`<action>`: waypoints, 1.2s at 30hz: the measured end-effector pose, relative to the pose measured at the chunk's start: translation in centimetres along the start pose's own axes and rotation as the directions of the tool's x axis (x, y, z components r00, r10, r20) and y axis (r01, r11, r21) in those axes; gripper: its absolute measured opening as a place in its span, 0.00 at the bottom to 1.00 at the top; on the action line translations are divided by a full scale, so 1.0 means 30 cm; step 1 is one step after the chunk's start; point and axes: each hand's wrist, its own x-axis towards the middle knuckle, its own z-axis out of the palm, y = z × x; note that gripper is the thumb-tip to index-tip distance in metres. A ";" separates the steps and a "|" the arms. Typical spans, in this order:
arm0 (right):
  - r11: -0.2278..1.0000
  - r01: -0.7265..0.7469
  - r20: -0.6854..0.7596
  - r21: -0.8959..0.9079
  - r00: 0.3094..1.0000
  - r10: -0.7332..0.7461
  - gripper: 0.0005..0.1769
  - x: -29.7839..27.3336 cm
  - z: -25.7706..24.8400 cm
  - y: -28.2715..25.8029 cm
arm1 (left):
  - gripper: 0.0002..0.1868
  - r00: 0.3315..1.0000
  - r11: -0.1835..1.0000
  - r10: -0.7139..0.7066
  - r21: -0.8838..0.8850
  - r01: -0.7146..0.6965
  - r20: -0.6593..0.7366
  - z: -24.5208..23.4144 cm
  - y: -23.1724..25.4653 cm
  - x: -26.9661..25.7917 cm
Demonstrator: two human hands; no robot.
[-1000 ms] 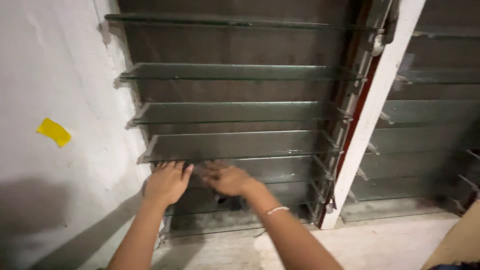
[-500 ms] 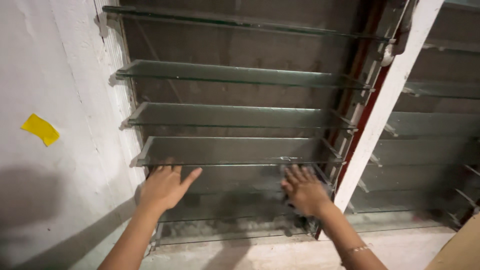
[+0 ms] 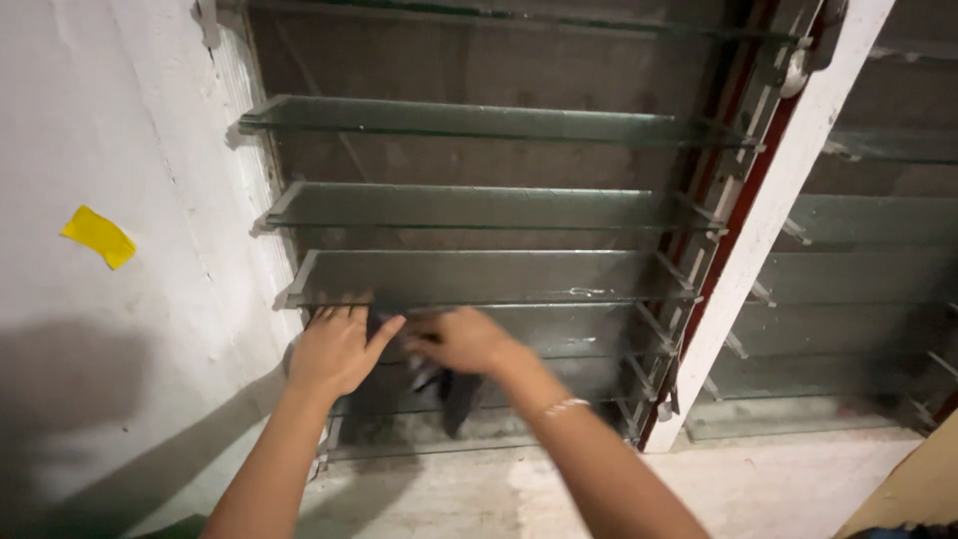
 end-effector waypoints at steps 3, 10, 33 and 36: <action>0.995 -0.094 -0.142 -0.043 0.986 0.087 0.19 -0.166 -0.036 0.233 | 0.48 0.998 0.999 -0.040 -0.001 0.040 0.048 -0.026 0.022 -0.003; 0.966 -0.184 -0.453 -0.180 0.887 0.084 0.24 -0.518 -0.146 0.429 | 0.53 0.999 1.000 -0.001 0.008 0.001 0.047 -0.007 0.017 0.003; 0.996 -0.002 0.298 -0.090 0.954 0.029 0.28 0.065 0.355 -0.342 | 0.52 0.996 0.999 -0.052 0.015 0.051 0.072 -0.050 0.037 -0.003; 0.985 0.172 0.123 0.006 0.977 -0.172 0.22 0.105 0.408 -0.290 | 0.51 0.992 0.998 -0.064 -0.004 0.065 0.105 -0.063 0.034 0.002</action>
